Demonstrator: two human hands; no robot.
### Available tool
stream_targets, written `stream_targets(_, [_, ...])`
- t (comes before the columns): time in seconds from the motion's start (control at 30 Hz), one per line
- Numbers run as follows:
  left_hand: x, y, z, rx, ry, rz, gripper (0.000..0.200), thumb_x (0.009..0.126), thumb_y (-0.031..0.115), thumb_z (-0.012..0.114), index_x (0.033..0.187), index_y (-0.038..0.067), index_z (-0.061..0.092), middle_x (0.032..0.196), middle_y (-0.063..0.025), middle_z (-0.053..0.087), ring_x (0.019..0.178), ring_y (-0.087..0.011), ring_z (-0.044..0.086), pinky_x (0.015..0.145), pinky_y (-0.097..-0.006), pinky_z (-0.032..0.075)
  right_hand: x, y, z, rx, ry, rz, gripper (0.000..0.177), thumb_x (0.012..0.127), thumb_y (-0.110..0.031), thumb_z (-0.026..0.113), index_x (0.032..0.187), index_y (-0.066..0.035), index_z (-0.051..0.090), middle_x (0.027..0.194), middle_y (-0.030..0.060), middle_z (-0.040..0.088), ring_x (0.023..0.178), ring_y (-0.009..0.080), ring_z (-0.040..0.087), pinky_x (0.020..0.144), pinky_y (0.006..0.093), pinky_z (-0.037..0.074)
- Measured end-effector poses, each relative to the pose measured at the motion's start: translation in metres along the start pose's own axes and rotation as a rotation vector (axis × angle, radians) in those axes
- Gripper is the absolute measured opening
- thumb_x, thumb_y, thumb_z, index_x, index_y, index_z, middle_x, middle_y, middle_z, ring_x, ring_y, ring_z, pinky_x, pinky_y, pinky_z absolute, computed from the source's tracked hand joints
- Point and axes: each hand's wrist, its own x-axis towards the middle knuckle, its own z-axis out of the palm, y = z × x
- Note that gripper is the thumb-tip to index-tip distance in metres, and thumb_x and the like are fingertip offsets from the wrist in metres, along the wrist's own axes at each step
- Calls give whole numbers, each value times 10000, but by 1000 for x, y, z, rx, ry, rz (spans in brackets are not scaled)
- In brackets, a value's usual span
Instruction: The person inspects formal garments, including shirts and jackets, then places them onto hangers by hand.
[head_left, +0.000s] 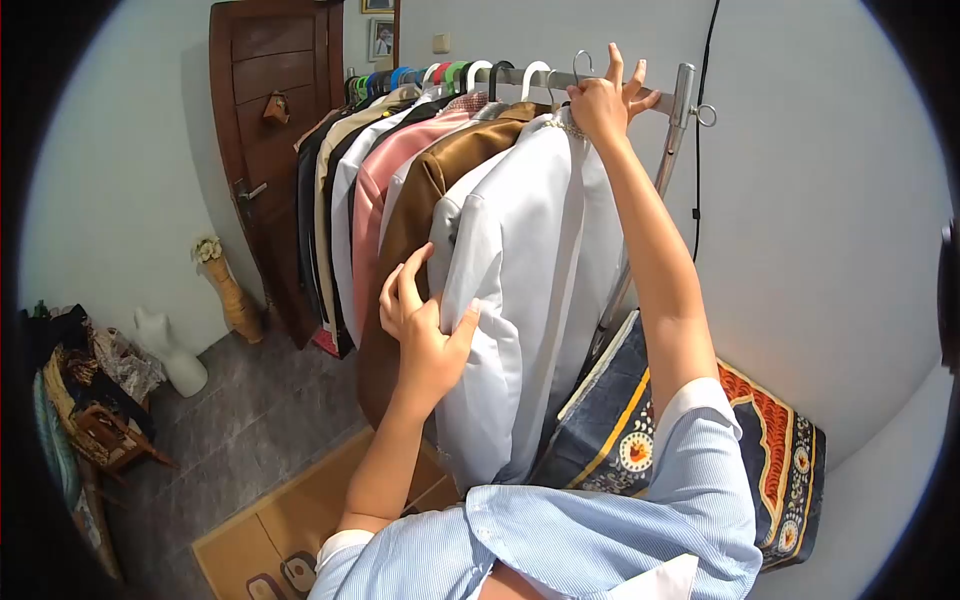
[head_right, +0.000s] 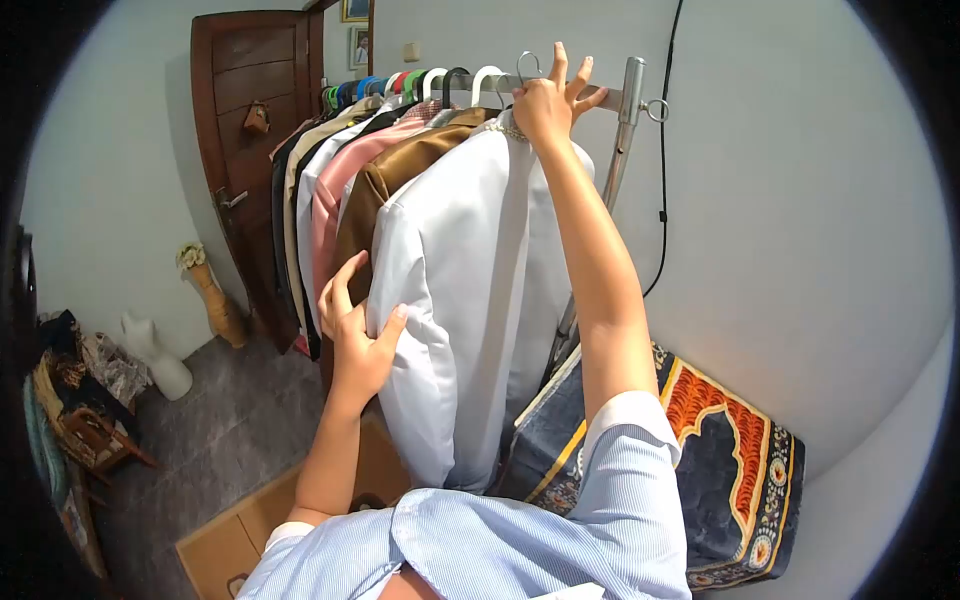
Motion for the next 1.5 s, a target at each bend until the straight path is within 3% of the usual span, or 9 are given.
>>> stream_targets(0.17, [1,1,10,19,7,-6,292,746,183,685,602,-30,547,1414,-120,367,1291,-372,232,1039,-544,126,-8,12,11,-292,9,-59,171,730,-329,729,735,-159,750,1518,9,177,1401,375,-45,1000,695,-81])
stream_targets(0.6, [-34,2,18,321,50,-50,453,617,384,747,784,-19,624,1388,-167,351,1264,-397,247,1007,-591,150,-28,25,18,-360,176,-184,253,771,-378,687,664,-152,727,1509,41,197,1403,388,-15,967,730,-75])
stream_targets(0.73, [-67,1,34,434,-102,-131,484,563,402,749,811,1,643,1375,-164,347,1256,-389,263,985,-641,166,-55,24,13,42,223,-149,308,846,-435,586,971,-168,677,1487,70,241,1395,391,6,974,721,-65])
stream_targets(0.9, [-93,-52,25,414,-14,-353,300,712,310,691,818,29,674,1359,-121,402,1266,-350,284,1037,-545,163,-89,4,-11,565,132,-349,438,842,-560,487,1047,-220,673,1457,66,331,1393,334,102,1026,591,-133])
stream_targets(1.17, [-110,-115,8,129,223,-441,382,909,325,494,978,-15,656,1291,-52,507,1245,-278,338,1047,-447,179,-160,-57,-29,514,54,-612,717,779,-761,364,1121,-190,631,1386,14,454,1369,281,197,1073,491,-173])
stream_targets(1.23, [-127,-117,14,275,187,-170,644,850,579,458,1047,-10,627,1275,-90,508,1260,-307,326,1053,-498,123,-177,-63,-16,507,75,-532,781,762,-788,376,1217,-180,558,1380,18,455,1370,288,191,1066,500,-180])
stream_targets(1.3, [-138,-98,24,361,92,-282,879,611,773,566,1081,31,608,1365,-70,413,1272,-339,310,1028,-595,120,-188,-65,-4,459,193,-494,821,749,-804,373,1243,-172,545,1395,66,430,1385,307,140,1056,511,-194])
stream_targets(1.37, [-155,-90,33,562,-108,-410,702,550,464,768,1114,82,602,1359,-51,414,1276,-352,289,1026,-613,120,-204,-66,1,429,231,-464,854,737,-816,366,1270,-168,531,1420,117,383,1397,330,84,1045,535,-201])
stream_targets(1.5, [-192,-125,36,536,37,-617,369,642,251,709,979,103,684,1328,-38,452,1272,-323,303,1059,-546,93,-264,-75,1,513,200,-585,789,794,-777,194,1347,-291,476,1487,19,294,1410,335,67,1036,619,-166])
